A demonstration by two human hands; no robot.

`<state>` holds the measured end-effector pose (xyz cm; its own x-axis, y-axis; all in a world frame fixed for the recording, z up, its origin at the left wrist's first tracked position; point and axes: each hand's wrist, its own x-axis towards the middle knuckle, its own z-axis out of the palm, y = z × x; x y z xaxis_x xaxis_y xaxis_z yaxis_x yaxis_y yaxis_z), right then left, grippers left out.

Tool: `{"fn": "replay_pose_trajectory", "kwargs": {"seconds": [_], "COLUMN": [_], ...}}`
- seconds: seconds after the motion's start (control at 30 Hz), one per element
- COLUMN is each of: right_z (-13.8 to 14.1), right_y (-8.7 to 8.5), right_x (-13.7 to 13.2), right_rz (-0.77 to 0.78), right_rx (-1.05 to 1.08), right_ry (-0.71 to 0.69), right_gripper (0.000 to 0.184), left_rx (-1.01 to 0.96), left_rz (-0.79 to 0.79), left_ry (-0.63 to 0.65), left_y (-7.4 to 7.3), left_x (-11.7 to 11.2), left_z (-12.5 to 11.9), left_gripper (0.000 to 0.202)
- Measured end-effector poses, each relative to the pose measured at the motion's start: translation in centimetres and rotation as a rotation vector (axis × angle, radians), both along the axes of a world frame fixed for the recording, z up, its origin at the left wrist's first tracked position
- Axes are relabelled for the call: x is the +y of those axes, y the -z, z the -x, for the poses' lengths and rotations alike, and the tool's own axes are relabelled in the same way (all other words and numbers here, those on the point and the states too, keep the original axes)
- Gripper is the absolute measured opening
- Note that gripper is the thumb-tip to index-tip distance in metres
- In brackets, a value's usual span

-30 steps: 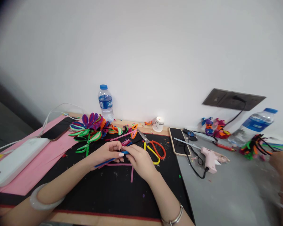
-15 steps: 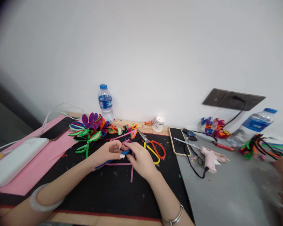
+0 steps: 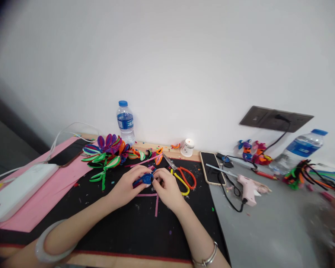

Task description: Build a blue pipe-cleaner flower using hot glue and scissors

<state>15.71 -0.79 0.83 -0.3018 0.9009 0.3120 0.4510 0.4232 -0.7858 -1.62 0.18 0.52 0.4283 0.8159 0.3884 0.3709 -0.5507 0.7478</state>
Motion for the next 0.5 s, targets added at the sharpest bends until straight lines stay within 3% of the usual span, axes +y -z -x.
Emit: {"fn": "replay_pose_trajectory", "kwargs": {"seconds": [0.13, 0.3, 0.4, 0.5], "right_z": [0.3, 0.1, -0.9, -3.1], "right_y": [0.1, -0.6, -1.1, -1.8], "right_x": [-0.2, -0.4, -0.1, 0.5], "right_rz": [-0.009, -0.082, -0.171, -0.240], "right_rx": [-0.017, -0.036, -0.049, -0.084], "right_ry": [-0.010, -0.016, 0.084, 0.294], "right_gripper": [0.010, 0.010, 0.014, 0.021], "left_rx": [0.118, 0.200, 0.154, 0.084], "left_rz": [-0.072, -0.101, -0.106, -0.057], "left_ry": [-0.001, -0.054, -0.102, -0.160], "left_y": [0.4, 0.7, 0.6, 0.3], "left_x": [-0.2, -0.1, 0.0, -0.1], "left_z": [0.0, 0.3, 0.3, 0.3], "left_gripper": [0.043, 0.040, 0.040, 0.035]}}
